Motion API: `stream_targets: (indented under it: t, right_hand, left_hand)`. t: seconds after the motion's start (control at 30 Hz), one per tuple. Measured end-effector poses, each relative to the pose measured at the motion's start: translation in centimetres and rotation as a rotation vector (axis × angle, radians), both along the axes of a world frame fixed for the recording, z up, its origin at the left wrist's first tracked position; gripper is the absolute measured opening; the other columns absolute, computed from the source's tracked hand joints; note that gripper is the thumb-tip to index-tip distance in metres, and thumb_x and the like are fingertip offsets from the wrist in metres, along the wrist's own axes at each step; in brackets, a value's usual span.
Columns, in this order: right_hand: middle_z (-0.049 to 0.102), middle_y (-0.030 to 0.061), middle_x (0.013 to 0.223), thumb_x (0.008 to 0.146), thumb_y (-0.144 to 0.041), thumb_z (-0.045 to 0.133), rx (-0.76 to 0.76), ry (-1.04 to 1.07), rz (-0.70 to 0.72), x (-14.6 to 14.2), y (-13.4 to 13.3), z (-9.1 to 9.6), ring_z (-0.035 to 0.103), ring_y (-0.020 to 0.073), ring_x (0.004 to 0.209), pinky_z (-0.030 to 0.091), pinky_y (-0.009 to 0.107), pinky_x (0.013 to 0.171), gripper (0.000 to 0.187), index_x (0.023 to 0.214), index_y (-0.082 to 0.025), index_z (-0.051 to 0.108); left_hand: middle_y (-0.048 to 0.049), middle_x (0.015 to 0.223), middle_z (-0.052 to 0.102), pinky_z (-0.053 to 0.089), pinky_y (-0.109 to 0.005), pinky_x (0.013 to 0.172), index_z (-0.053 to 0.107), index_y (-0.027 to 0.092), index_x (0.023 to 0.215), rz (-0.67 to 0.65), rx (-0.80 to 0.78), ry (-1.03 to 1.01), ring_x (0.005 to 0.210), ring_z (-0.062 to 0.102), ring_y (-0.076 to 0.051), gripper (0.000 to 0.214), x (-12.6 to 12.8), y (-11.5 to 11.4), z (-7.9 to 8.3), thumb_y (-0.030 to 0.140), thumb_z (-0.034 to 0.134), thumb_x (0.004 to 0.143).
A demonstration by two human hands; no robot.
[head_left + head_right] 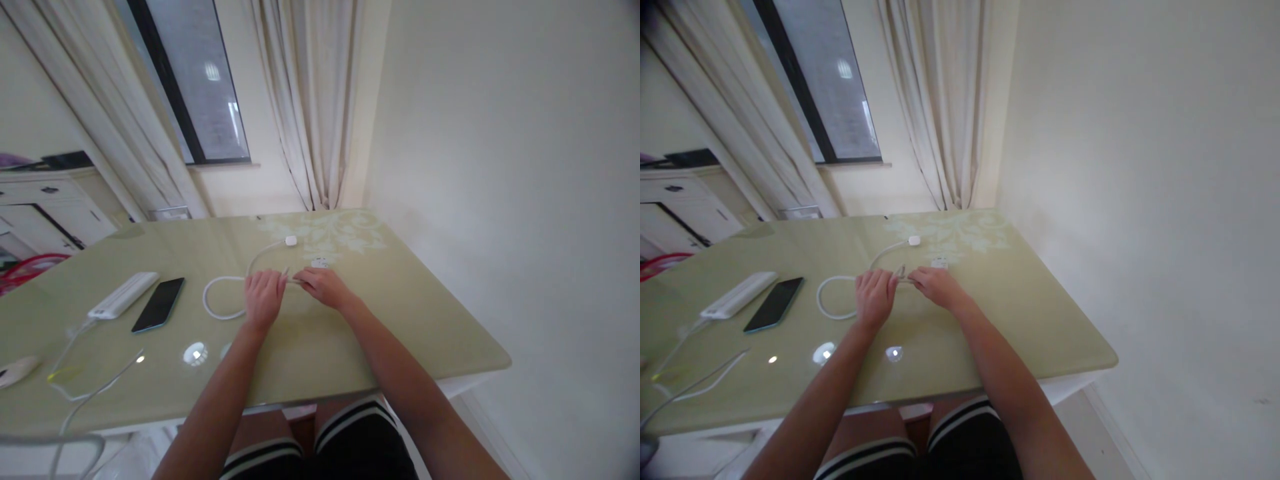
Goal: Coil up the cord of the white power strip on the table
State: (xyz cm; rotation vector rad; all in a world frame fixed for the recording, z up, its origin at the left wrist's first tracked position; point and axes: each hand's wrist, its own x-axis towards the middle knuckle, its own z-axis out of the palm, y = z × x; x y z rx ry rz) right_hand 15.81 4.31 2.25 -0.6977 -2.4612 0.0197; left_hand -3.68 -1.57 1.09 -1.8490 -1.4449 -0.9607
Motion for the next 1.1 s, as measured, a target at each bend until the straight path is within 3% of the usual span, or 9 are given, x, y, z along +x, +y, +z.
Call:
stream_targets:
  t: [0.27,0.4,0.6,0.73,0.8,0.87,0.93,1.0,1.1]
  right_hand:
    - [0.071,0.0093,0.109,0.105,-0.014,0.047,0.173,0.022,-0.078,2.1,1.1,1.2,0.061,0.02,0.101,0.046,0.031,0.091,0.029,0.123,-0.02,0.07]
    - [0.074,0.008,0.111,0.104,-0.013,0.048,0.215,0.075,-0.098,2.1,0.9,1.4,0.057,0.0226,0.115,0.035,0.04,0.11,0.032,0.122,-0.024,0.072]
    - [0.075,0.0081,0.102,0.102,-0.011,0.051,0.081,0.001,-0.09,1.0,0.5,0.5,0.06,0.0218,0.098,0.044,0.034,0.089,0.039,0.136,-0.022,0.067]
    - [0.074,0.0093,0.1,0.104,-0.021,0.053,0.061,0.073,-0.039,-0.3,-0.3,0.2,0.062,0.0223,0.101,0.045,0.035,0.093,0.024,0.115,-0.02,0.074]
    - [0.072,0.0117,0.116,0.102,-0.031,0.06,0.024,0.252,-0.048,-0.4,-0.3,0.2,0.061,0.024,0.113,0.044,0.038,0.101,0.026,0.123,-0.02,0.07]
    - [0.066,0.0135,0.132,0.095,-0.042,0.071,-0.074,0.456,-0.073,0.0,0.1,0.1,0.059,0.025,0.119,0.045,0.039,0.105,0.051,0.14,-0.02,0.059]
    - [0.067,0.012,0.128,0.09,-0.051,0.074,-0.223,0.565,-0.1,0.6,0.7,-0.2,0.063,0.0234,0.111,0.048,0.037,0.099,0.064,0.143,-0.02,0.055]
    - [0.071,0.0077,0.112,0.092,-0.053,0.07,-0.354,0.558,-0.102,1.1,1.3,-0.4,0.065,0.0193,0.094,0.05,0.032,0.087,0.052,0.131,-0.02,0.063]
    - [0.071,0.0067,0.103,0.096,-0.052,0.065,-0.41,0.526,-0.063,1.4,1.4,-0.5,0.062,0.0163,0.084,0.047,0.027,0.078,0.041,0.118,-0.018,0.07]
  left_hand:
    - [-0.0088,0.076,0.059,0.03,-0.039,0.077,0.054,0.023,0.074,0.124,0.062,-0.331,0.079,0.049,-0.027,0.041,-3.4,1.1,-0.1,0.037,0.034,0.106]
    - [-0.0095,0.076,0.06,0.032,-0.039,0.077,0.056,0.023,0.075,0.144,0.071,-0.38,0.079,0.049,-0.028,0.043,-3.6,0.9,0.0,0.036,0.03,0.107]
    - [-0.0116,0.096,0.073,0.035,-0.04,0.089,0.071,0.019,0.104,0.029,-0.003,-0.143,0.094,0.057,-0.028,0.032,-1.1,-0.5,0.4,0.032,0.042,0.107]
    - [-0.0089,0.08,0.067,0.036,-0.038,0.083,0.067,0.02,0.084,-0.047,-0.132,-0.013,0.084,0.057,-0.026,0.036,1.3,0.5,1.2,0.036,0.045,0.107]
    - [-0.0082,0.078,0.065,0.035,-0.038,0.079,0.064,0.021,0.08,-0.044,-0.142,-0.096,0.082,0.057,-0.026,0.039,1.7,1.7,1.9,0.037,0.042,0.107]
    - [-0.0085,0.082,0.067,0.036,-0.037,0.078,0.064,0.021,0.085,-0.043,-0.093,-0.272,0.083,0.058,-0.026,0.037,1.5,2.9,2.5,0.035,0.038,0.108]
    - [-0.0088,0.085,0.068,0.038,-0.037,0.078,0.064,0.02,0.089,-0.024,-0.015,-0.484,0.084,0.059,-0.026,0.037,1.0,3.8,2.9,0.033,0.035,0.108]
    - [-0.0091,0.087,0.068,0.04,-0.037,0.078,0.065,0.02,0.092,-0.005,0.043,-0.643,0.085,0.059,-0.026,0.038,0.6,4.1,2.9,0.033,0.034,0.108]
    - [-0.0118,0.097,0.069,0.043,-0.039,0.087,0.07,0.018,0.101,-0.03,0.074,-0.656,0.096,0.06,-0.027,0.039,0.6,3.4,2.0,0.036,0.036,0.108]
